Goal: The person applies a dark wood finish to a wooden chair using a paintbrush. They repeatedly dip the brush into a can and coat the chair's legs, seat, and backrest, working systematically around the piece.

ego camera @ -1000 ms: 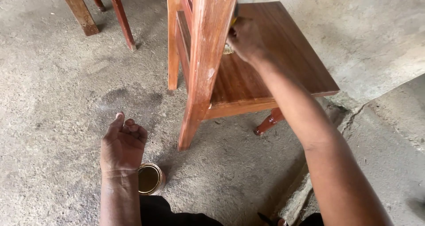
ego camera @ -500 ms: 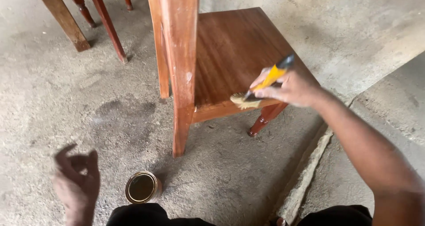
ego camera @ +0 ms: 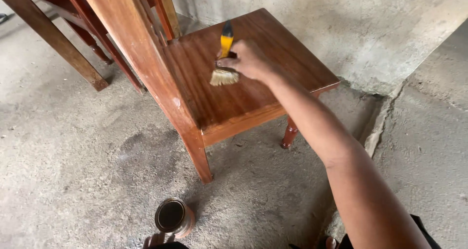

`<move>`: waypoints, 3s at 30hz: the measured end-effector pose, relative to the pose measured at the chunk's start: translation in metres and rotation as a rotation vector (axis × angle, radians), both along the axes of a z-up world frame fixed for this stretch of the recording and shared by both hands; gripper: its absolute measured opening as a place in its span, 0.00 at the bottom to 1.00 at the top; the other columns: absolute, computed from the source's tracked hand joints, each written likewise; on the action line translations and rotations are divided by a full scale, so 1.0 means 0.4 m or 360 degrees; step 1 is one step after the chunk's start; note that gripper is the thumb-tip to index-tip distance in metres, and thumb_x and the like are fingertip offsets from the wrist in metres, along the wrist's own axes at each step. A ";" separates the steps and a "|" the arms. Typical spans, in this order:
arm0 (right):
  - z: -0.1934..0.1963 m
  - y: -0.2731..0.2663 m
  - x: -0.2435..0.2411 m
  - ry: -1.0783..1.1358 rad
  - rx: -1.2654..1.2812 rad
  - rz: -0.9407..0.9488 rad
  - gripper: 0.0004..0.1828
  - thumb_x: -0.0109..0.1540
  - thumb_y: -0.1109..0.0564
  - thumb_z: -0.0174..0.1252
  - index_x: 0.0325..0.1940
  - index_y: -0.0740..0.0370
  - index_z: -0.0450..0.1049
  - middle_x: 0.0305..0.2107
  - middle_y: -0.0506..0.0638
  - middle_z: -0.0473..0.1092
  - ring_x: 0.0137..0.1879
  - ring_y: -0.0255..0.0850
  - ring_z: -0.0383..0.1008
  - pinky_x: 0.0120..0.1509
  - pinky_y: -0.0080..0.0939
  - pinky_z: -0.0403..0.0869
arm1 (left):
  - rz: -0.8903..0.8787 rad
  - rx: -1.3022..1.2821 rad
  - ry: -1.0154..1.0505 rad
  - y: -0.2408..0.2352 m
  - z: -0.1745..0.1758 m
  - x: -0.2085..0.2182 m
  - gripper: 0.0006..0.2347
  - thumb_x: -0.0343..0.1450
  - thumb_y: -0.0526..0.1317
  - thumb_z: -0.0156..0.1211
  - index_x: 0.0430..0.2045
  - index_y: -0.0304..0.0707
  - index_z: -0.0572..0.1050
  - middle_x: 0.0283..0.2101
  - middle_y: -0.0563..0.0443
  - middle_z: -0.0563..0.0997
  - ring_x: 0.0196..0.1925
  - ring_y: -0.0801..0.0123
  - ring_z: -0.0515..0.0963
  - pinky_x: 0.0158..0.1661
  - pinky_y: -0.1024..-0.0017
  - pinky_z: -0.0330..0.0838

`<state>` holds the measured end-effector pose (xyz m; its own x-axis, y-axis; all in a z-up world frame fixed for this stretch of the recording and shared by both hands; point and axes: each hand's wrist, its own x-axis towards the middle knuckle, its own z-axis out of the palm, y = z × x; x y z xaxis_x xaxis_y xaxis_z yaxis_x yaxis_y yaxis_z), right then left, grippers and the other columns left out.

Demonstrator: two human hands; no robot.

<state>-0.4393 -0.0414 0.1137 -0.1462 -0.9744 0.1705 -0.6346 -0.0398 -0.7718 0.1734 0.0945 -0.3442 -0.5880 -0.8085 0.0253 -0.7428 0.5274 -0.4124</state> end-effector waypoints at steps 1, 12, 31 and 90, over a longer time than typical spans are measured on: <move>-0.010 0.002 0.010 0.0050 -0.0260 0.0033 0.11 0.63 0.56 0.63 0.48 0.60 0.80 0.44 0.52 0.80 0.49 0.41 0.82 0.53 0.48 0.82 | -0.0024 0.0081 -0.0028 -0.008 0.011 -0.025 0.28 0.71 0.61 0.50 0.66 0.57 0.59 0.58 0.49 0.70 0.54 0.61 0.74 0.50 0.58 0.70; 0.082 0.314 0.006 0.0370 -0.0066 0.0279 0.11 0.64 0.54 0.61 0.50 0.57 0.80 0.44 0.50 0.79 0.49 0.40 0.80 0.57 0.49 0.80 | -0.0361 0.0519 -0.0081 -0.078 0.005 0.017 0.29 0.72 0.58 0.47 0.70 0.61 0.54 0.74 0.51 0.57 0.72 0.60 0.60 0.67 0.52 0.52; -0.003 0.031 -0.055 0.0359 -0.0399 -0.0132 0.09 0.65 0.56 0.65 0.48 0.59 0.82 0.43 0.53 0.80 0.45 0.39 0.81 0.46 0.40 0.82 | 0.0086 0.0730 0.2387 -0.043 1.040 -0.472 0.30 0.67 0.41 0.63 0.64 0.38 0.58 0.50 0.34 0.79 0.48 0.56 0.83 0.45 0.60 0.84; 0.055 -0.058 -0.185 0.0154 0.0218 -0.0293 0.14 0.64 0.50 0.65 0.46 0.62 0.79 0.39 0.52 0.79 0.40 0.37 0.76 0.43 0.35 0.76 | 0.0760 0.1742 0.3743 -0.139 0.895 -0.439 0.17 0.71 0.38 0.61 0.55 0.42 0.72 0.39 0.50 0.82 0.45 0.66 0.80 0.52 0.62 0.73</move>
<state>-0.5132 -0.0647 0.1358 -0.3126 -0.9480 0.0604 -0.6929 0.1841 -0.6971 -0.0022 0.0387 0.0139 -0.1510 -0.9546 -0.2570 0.4949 -0.2980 0.8162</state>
